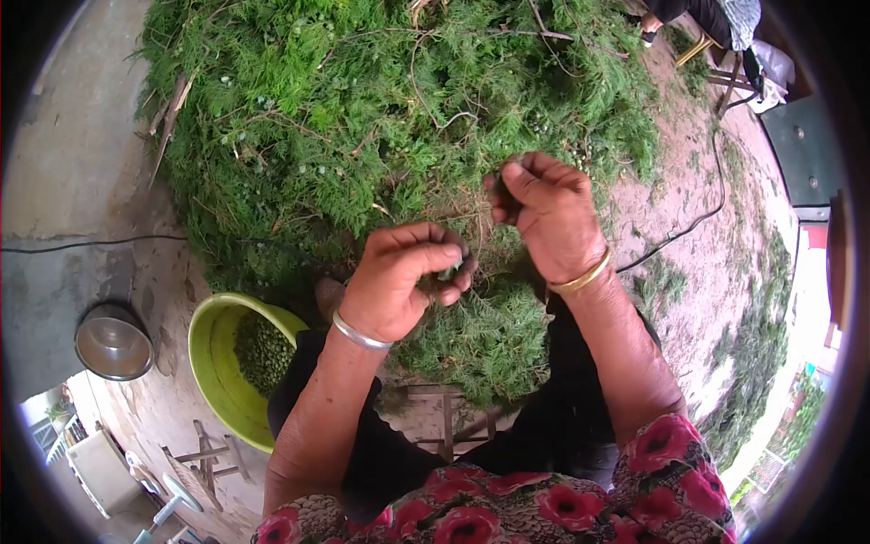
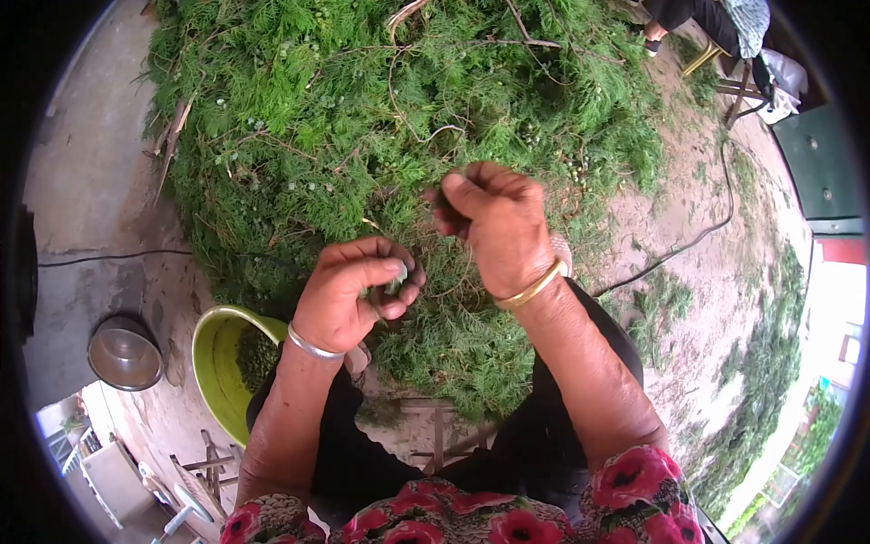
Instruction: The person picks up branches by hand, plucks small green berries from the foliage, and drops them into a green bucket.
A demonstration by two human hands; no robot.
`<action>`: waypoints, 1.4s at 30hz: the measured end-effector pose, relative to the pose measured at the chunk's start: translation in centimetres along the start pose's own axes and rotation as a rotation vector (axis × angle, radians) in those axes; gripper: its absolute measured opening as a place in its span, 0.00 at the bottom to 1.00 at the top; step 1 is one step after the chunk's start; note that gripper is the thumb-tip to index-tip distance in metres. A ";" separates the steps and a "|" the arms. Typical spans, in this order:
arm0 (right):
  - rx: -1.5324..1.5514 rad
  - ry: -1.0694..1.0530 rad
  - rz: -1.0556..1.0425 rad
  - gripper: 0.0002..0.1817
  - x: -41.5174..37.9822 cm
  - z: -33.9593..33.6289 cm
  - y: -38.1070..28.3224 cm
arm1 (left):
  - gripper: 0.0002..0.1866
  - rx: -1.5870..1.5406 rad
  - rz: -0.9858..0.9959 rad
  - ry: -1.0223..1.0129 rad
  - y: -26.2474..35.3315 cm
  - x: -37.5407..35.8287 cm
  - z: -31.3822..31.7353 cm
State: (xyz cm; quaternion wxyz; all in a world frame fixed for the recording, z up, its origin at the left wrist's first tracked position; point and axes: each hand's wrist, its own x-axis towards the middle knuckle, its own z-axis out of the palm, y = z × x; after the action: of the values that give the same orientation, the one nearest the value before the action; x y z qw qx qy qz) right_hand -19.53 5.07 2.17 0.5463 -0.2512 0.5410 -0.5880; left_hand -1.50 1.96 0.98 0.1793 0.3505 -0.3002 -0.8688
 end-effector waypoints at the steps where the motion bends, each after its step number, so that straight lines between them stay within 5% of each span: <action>1: 0.153 0.087 0.015 0.07 0.1 0.1 -0.4 | 0.10 -0.107 0.064 0.019 -0.1 0.2 -0.1; 7: -0.184 -0.097 -0.044 0.08 -1.6 0.9 -0.3 | 0.16 -0.444 0.234 0.002 -0.2 1.3 -1.4; 13: -0.690 -0.218 -0.538 0.11 -2.9 2.5 2.6 | 0.22 -0.554 0.177 0.196 -0.3 1.3 -0.3; 15: -0.746 -0.216 -0.539 0.08 -2.7 2.7 3.0 | 0.22 -0.559 0.189 0.162 -1.3 2.1 -0.4; 18: -0.384 -0.107 -0.301 0.02 -2.2 3.0 2.3 | 0.20 -0.537 0.184 0.204 -1.5 1.9 -0.3; 29: -0.418 -0.097 -0.056 0.05 -1.7 1.5 0.6 | 0.06 -0.091 0.041 0.048 -0.1 0.5 -0.2; 33: -0.399 0.050 -0.096 0.06 -0.7 0.4 1.0 | 0.10 -0.214 0.044 -0.090 -0.5 0.8 -1.3; 35: -0.192 0.067 0.038 0.06 -0.7 0.2 -0.1 | 0.15 -0.523 0.028 -0.117 -0.6 0.9 -0.8; 37: -0.229 0.084 0.036 0.05 -0.4 -0.4 0.0 | 0.17 -0.519 0.039 -0.111 -0.7 1.0 -0.9; 42: -1.029 -0.038 -0.137 0.12 0.2 -2.8 0.3 | 0.17 -0.465 0.121 -0.095 -0.2 0.5 -1.6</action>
State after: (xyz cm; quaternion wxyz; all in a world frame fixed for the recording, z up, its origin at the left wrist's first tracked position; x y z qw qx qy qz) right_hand -22.00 5.92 1.01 0.3220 -0.5326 0.7326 -0.2756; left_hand -0.71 1.23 -0.35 0.2924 0.2398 -0.1207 -0.9178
